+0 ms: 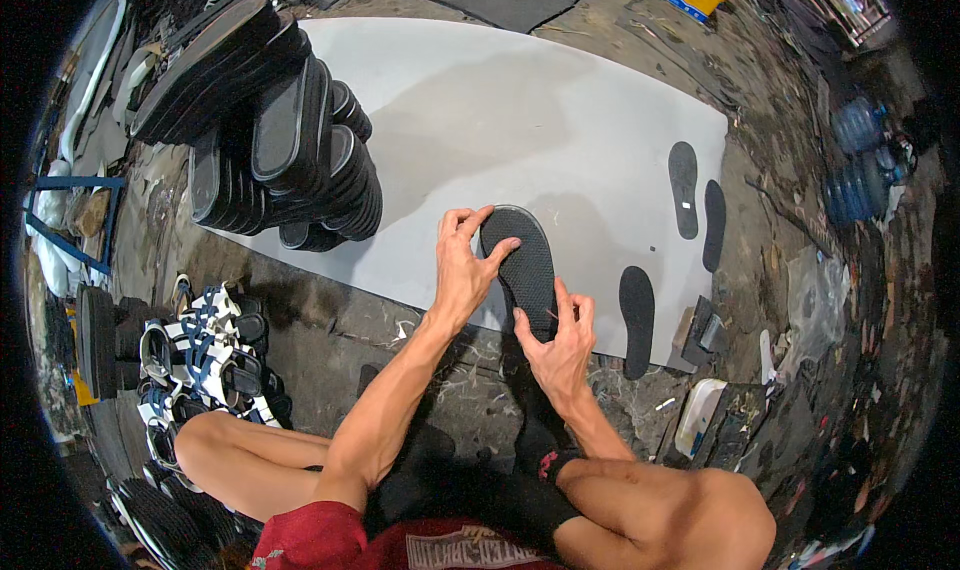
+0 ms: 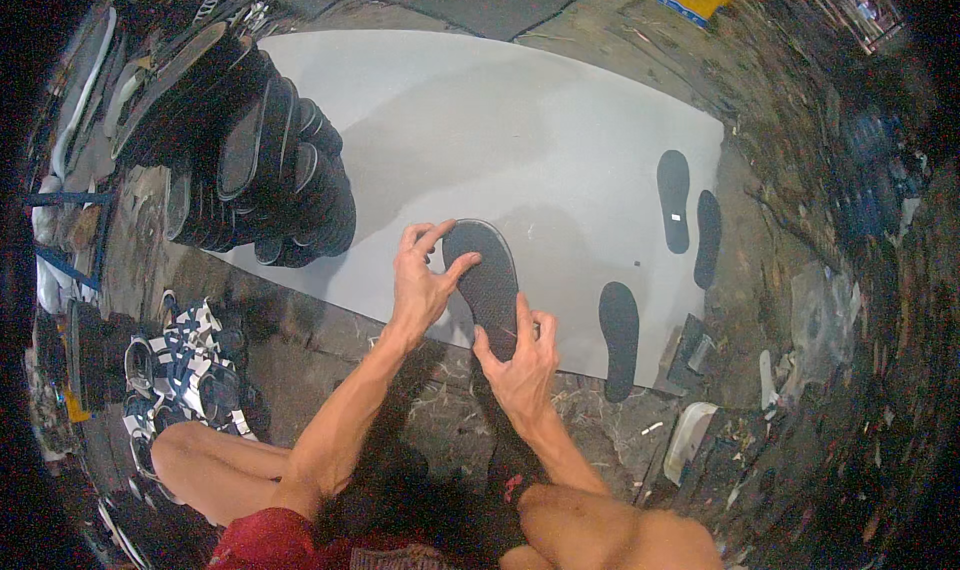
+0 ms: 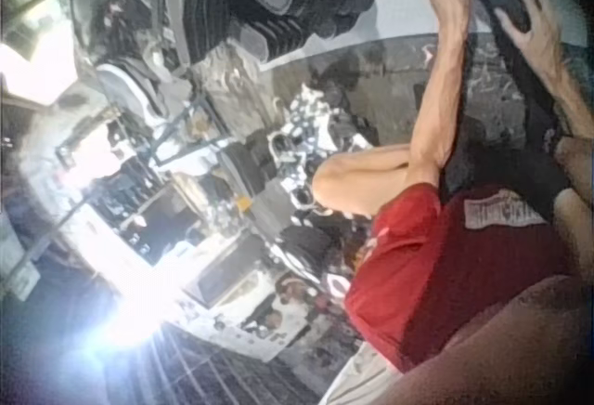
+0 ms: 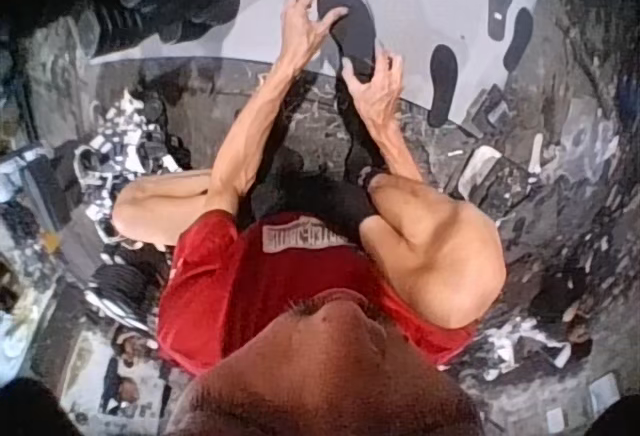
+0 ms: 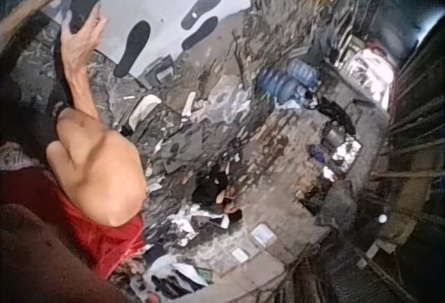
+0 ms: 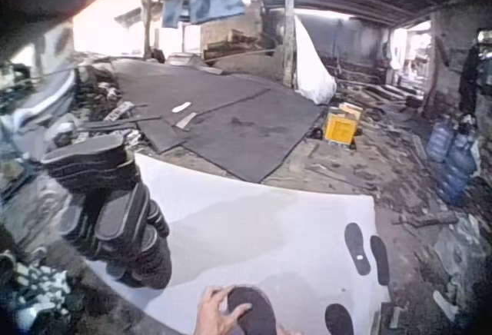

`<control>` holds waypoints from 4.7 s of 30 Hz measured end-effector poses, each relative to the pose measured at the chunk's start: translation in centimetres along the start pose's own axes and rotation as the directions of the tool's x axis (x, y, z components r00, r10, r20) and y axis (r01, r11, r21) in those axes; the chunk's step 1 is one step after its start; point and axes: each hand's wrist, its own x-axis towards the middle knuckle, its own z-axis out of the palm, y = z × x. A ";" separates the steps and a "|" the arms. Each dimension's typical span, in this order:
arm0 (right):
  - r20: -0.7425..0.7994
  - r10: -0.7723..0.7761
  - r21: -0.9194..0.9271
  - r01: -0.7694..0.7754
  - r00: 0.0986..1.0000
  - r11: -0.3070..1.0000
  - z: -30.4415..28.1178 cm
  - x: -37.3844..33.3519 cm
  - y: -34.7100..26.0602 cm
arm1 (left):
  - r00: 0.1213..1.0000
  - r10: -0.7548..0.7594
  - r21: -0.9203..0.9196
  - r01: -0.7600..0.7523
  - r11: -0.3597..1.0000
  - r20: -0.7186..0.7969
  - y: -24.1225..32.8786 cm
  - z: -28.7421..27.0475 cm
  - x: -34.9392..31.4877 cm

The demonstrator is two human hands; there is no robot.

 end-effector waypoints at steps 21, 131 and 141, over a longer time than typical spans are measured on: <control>0.049 0.022 -0.018 -0.021 0.999 1.000 -0.1 0.5 0.2 | 0.982 0.188 0.107 -0.186 0.977 -0.003 -1.5 0.4 0.8; 0.036 -0.365 0.179 0.353 0.930 0.918 -1.5 1.2 -0.5 | 0.530 0.042 0.307 -0.551 0.776 0.847 5.5 3.0 7.2; 0.143 -0.347 -0.024 0.353 0.927 0.935 -2.8 -1.2 -0.5 | 0.504 0.051 0.248 -0.507 0.826 0.862 5.2 2.1 6.1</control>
